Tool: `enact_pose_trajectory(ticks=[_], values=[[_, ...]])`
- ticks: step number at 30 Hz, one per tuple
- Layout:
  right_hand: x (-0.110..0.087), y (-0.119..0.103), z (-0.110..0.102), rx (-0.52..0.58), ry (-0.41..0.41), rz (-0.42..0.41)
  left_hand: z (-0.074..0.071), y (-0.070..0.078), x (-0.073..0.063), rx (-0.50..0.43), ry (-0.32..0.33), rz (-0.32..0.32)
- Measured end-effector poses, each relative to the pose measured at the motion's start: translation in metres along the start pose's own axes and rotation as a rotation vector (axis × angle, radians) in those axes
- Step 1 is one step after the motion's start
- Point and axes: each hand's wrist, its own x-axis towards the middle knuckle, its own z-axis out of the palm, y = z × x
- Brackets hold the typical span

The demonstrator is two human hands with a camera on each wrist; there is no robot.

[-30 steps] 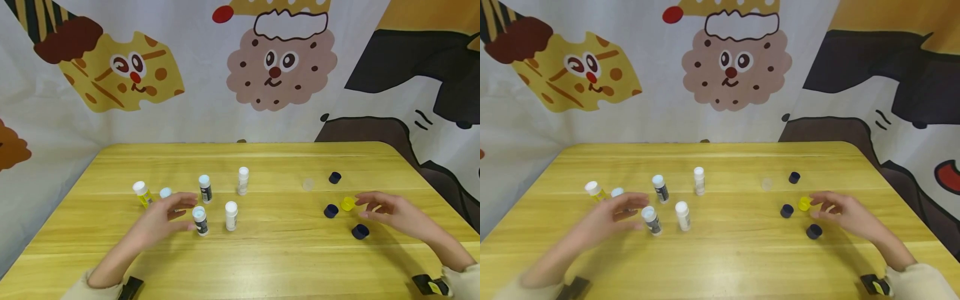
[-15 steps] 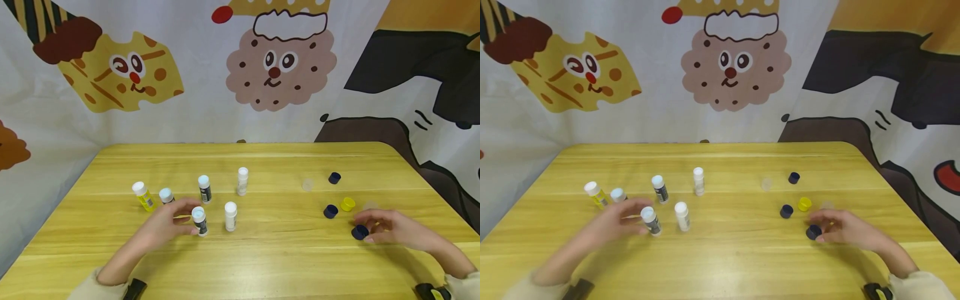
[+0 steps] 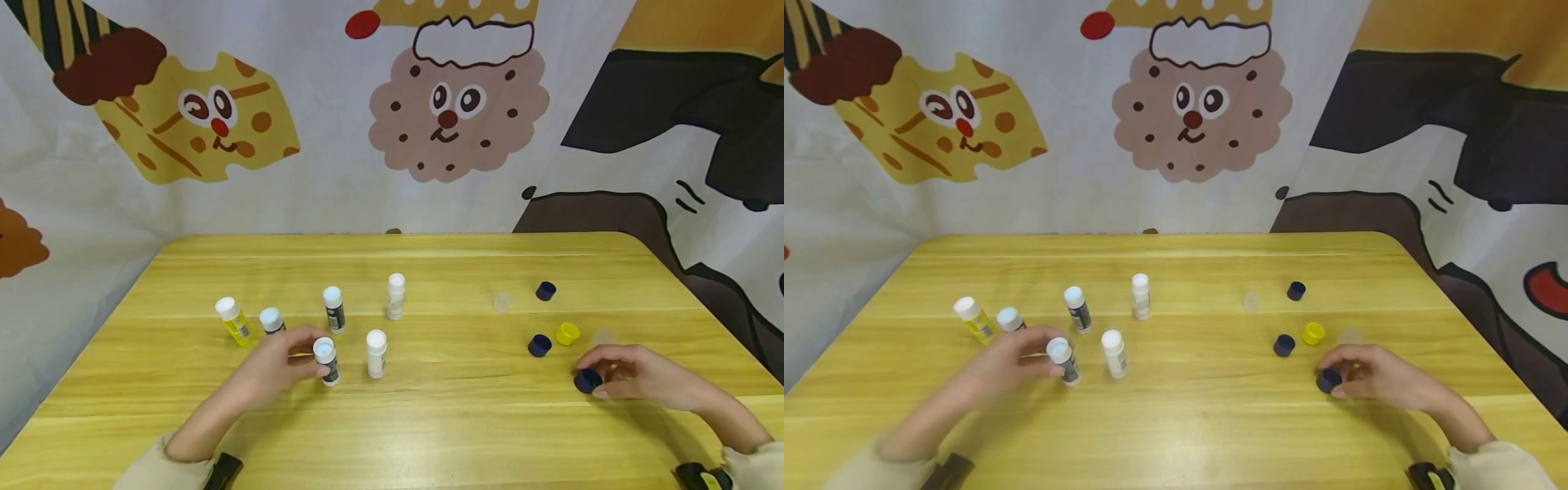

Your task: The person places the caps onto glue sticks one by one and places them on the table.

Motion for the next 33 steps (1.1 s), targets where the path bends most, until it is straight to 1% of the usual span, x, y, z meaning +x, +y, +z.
enact_pose_trajectory(ticks=[4, 7, 11, 14, 17, 19, 21, 23, 27, 31, 33], values=[[0.001, -0.001, 0.001, -0.008, -0.004, 0.011, 0.001, 0.000, 0.000, -0.003, -0.004, -0.012], [0.001, -0.002, 0.001, -0.029, 0.004, 0.011, 0.001, 0.000, 0.000, -0.004, -0.003, -0.007], [0.001, -0.005, 0.002, -0.087, 0.046, 0.021, 0.002, -0.001, 0.000, -0.002, 0.010, 0.015], [0.001, -0.007, 0.002, -0.108, 0.071, 0.018, 0.002, -0.001, 0.000, 0.013, 0.027, 0.013], [0.004, -0.009, 0.000, -0.080, 0.066, -0.004, 0.000, 0.001, -0.001, 0.028, 0.040, -0.017], [0.007, -0.011, -0.002, -0.055, 0.058, -0.022, -0.002, 0.002, -0.001, 0.034, 0.044, -0.023], [0.010, -0.014, -0.003, -0.045, 0.057, -0.029, -0.003, 0.005, 0.000, 0.036, 0.051, -0.026], [0.013, -0.018, -0.005, -0.058, 0.067, -0.025, -0.005, 0.008, 0.000, 0.034, 0.054, -0.008], [0.020, -0.031, -0.009, -0.120, 0.122, -0.019, -0.009, 0.015, 0.002, 0.026, 0.067, 0.020], [0.028, -0.045, -0.013, -0.162, 0.192, -0.050, -0.012, 0.021, 0.004, 0.032, 0.083, 0.049], [0.032, -0.052, -0.015, -0.172, 0.225, -0.056, -0.013, 0.023, 0.006, 0.037, 0.086, 0.053]])
